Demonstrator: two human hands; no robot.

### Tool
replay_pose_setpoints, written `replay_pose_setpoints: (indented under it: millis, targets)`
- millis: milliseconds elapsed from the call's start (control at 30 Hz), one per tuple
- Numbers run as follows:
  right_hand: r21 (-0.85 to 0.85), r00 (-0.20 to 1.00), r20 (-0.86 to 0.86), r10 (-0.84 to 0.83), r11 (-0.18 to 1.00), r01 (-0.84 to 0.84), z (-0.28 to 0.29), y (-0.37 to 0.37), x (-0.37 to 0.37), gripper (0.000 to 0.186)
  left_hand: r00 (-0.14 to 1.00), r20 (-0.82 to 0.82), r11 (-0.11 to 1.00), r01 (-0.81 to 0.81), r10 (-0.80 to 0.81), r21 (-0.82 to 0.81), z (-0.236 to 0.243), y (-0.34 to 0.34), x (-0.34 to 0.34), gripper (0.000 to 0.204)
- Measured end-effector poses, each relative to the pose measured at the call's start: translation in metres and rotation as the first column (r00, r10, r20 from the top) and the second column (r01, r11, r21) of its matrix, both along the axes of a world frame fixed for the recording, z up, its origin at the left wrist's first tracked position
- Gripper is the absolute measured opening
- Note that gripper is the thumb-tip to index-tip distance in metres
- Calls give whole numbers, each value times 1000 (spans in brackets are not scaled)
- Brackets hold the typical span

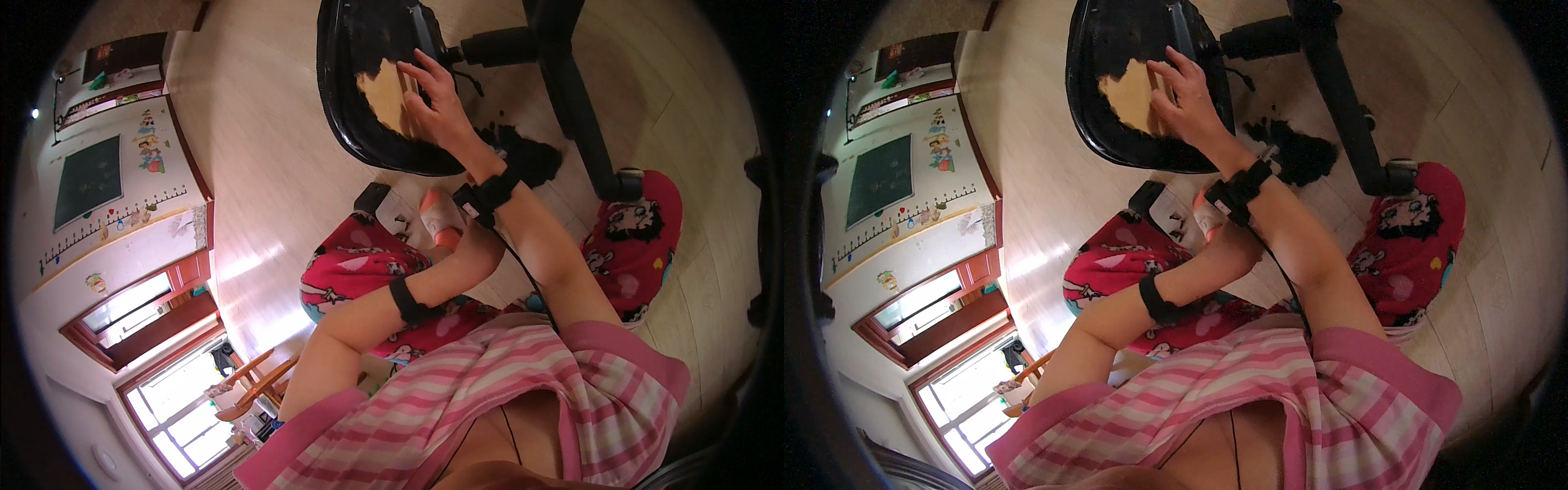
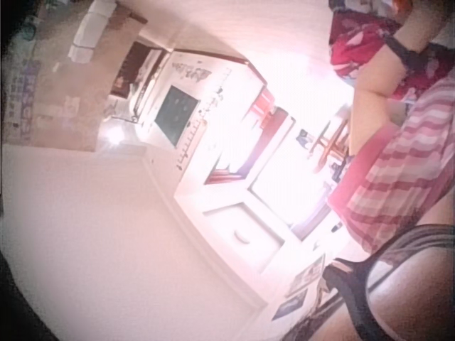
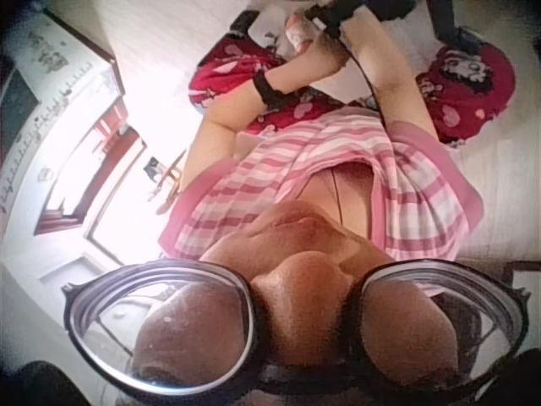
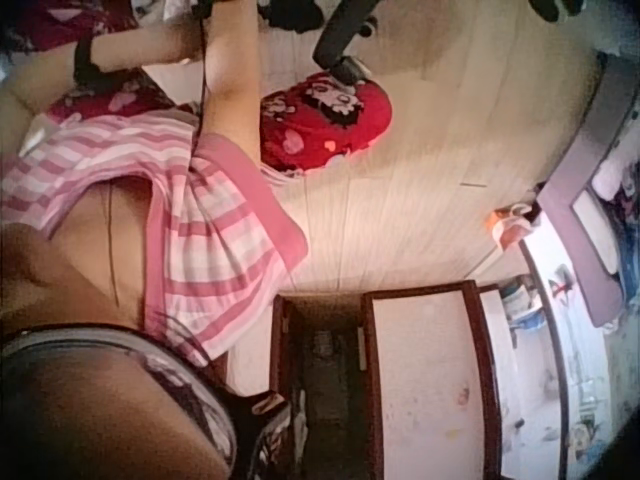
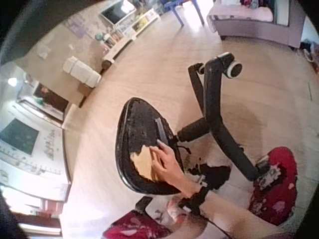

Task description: The person sits on the floor and uses a screwdriver to remove screws from the underside of an office chair seat. They repeatedly insert and turn the screwdriver, then pull away a torn foam pad from the seat base.

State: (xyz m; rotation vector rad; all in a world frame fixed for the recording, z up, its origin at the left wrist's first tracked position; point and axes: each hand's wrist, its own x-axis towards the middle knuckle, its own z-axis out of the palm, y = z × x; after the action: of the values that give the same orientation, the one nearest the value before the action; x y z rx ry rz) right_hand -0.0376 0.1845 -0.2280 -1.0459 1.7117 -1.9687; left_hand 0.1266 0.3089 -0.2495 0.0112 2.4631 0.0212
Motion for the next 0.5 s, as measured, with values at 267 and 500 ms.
replay_pose_setpoints:
  millis: [267,500]
  targets:
    - [6,976,-201,-87,996,90,-17,-30,-14,38,953,300,998,-50,39,30,31,1,-22,34]
    - [210,855,-517,-43,962,175,-15,-40,-36,24,981,182,995,-77,65,63,26,1,-15,32]
